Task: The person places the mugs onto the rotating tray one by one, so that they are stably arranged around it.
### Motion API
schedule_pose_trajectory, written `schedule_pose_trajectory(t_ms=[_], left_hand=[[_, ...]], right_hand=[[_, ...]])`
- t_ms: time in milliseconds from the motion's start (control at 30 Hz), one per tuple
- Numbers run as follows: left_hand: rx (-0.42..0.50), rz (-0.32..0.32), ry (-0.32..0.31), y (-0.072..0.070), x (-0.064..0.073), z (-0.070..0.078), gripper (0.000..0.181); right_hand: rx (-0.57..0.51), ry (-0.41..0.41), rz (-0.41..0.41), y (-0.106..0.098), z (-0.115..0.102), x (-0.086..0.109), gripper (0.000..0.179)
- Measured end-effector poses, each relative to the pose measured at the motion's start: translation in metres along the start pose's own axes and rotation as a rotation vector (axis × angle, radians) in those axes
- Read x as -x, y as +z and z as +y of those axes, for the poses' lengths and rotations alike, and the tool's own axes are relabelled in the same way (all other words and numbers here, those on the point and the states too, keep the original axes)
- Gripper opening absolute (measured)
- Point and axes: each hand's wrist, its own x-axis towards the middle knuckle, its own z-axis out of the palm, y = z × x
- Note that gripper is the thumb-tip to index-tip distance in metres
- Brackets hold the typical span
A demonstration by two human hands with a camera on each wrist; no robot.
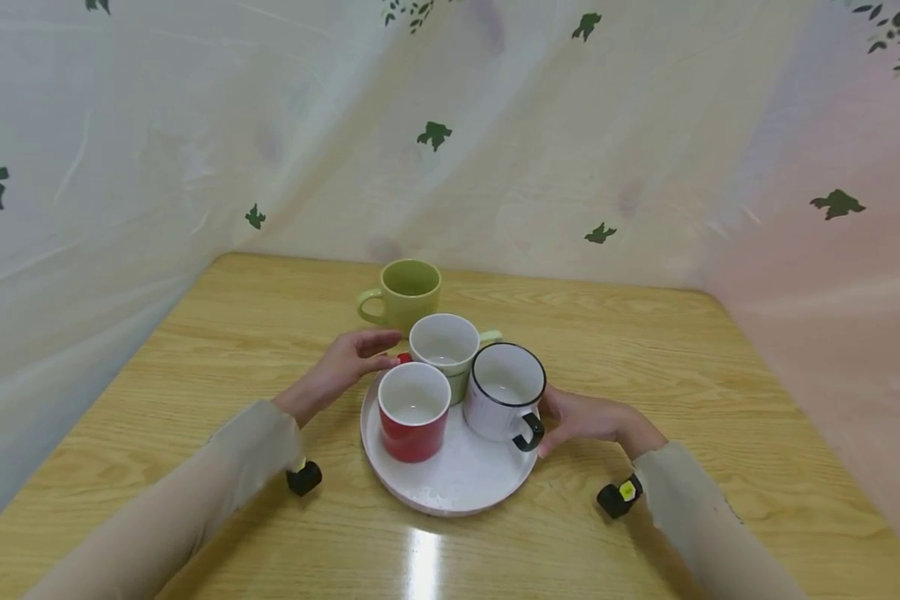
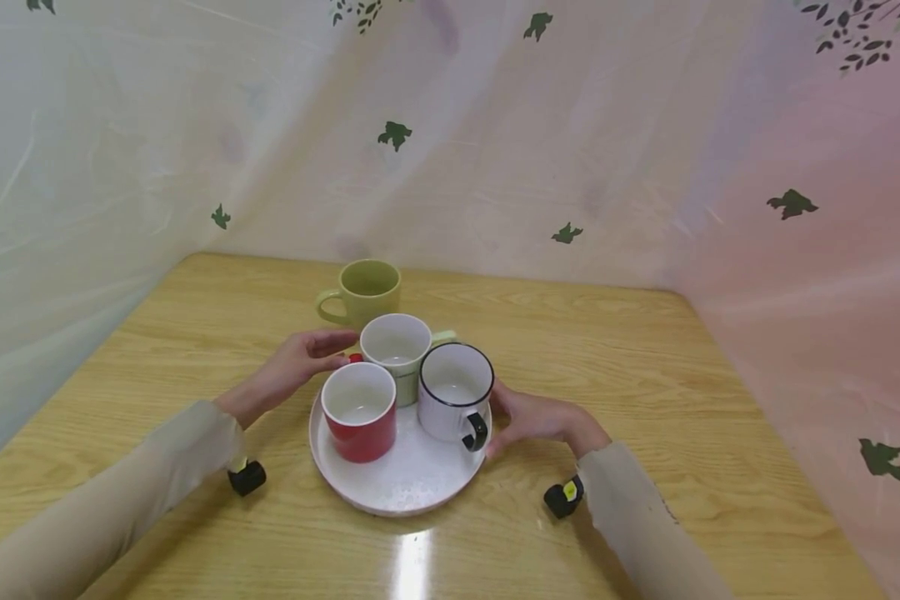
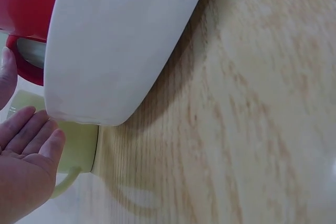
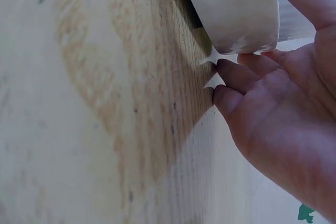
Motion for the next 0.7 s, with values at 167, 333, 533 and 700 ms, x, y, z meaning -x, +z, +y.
schedule_pose_trajectory(t_ms=[167, 333, 533, 700], left_hand=[[0.006, 0.017, -0.007, 0.0, -0.004, -0.001, 0.052], [0.012, 0.034, 0.006, 0.001, -0.009, -0.001, 0.049], [0.042, 0.035, 0.04, 0.001, -0.013, 0.001, 0.049], [0.057, 0.063, 0.02, -0.004, -0.011, 0.005, 0.049]], right_hand=[[-0.009, -0.002, -0.007, 0.0, 0.001, 0.0, 0.116], [-0.008, -0.003, -0.002, 0.0, 0.002, -0.001, 0.115], [-0.005, -0.005, 0.005, 0.001, 0.006, -0.003, 0.116], [0.001, -0.018, 0.007, -0.001, 0.006, -0.002, 0.116]])
